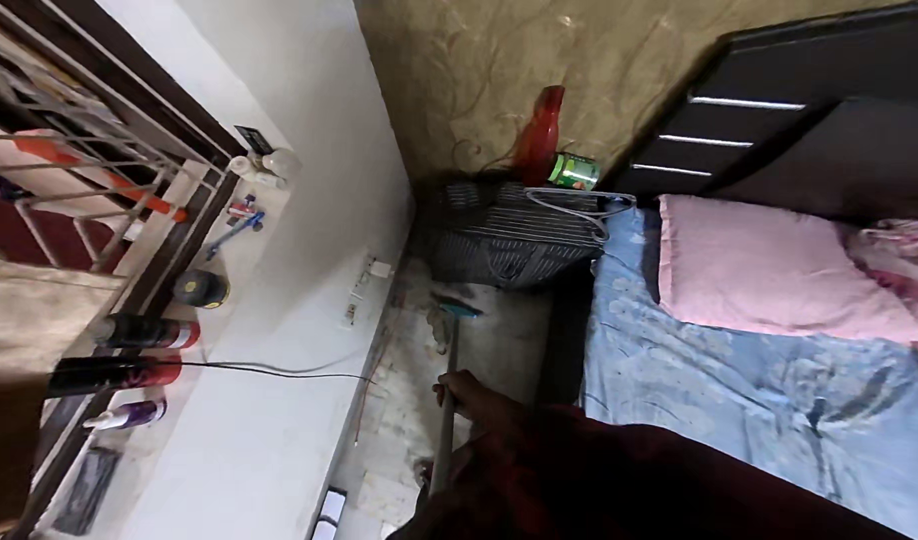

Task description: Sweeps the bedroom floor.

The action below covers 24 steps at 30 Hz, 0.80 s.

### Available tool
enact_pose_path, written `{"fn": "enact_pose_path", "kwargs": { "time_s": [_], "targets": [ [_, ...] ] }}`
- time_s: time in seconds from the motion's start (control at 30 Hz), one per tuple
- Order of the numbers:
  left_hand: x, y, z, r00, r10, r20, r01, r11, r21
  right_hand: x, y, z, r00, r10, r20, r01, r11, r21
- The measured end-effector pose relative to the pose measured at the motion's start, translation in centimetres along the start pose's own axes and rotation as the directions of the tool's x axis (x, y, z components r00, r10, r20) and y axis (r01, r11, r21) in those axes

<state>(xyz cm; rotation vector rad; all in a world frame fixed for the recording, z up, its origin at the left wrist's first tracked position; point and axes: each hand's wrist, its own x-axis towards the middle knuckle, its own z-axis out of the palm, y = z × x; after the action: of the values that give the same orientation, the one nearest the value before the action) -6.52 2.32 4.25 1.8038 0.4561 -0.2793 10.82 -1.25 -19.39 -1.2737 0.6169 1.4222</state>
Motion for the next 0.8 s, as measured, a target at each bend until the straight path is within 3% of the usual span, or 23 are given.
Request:
{"fn": "enact_pose_path", "kwargs": {
  "time_s": [0.17,0.23,0.37,0.5,0.67,0.8],
  "targets": [
    [4.0,-11.3,2.1,0.987,-0.091,-0.135,0.078,0.992,-0.101,6.9,0.3,1.4,0.992,0.121,-0.025,-0.123,0.95,-0.288],
    [4.5,-12.8,2.9,0.982,-0.128,-0.136,0.11,0.985,-0.132,7.3,0.9,1.7,0.984,0.167,-0.056,-0.175,0.889,-0.422],
    [3.7,-9.6,3.0,0.971,-0.198,-0.137,0.171,0.967,-0.187,5.5,1.8,1.8,0.966,0.257,-0.04,-0.227,0.759,-0.61],
    [2.4,-4.0,1.5,0.958,-0.229,-0.172,0.189,0.957,-0.221,4.3,3.4,1.5,0.952,0.307,-0.02,-0.274,0.818,-0.506],
    [-1.0,-2.4,0.6,0.973,-0.132,-0.188,0.093,0.975,-0.199,-0.4,3.9,3.1,0.989,0.137,-0.052,-0.147,0.917,-0.372],
    [-2.4,-4.0,1.0,0.98,-0.097,-0.174,0.067,0.983,-0.17,0.0,3.4,3.5,0.999,0.014,-0.048,-0.029,0.946,-0.324]
  ]
}}
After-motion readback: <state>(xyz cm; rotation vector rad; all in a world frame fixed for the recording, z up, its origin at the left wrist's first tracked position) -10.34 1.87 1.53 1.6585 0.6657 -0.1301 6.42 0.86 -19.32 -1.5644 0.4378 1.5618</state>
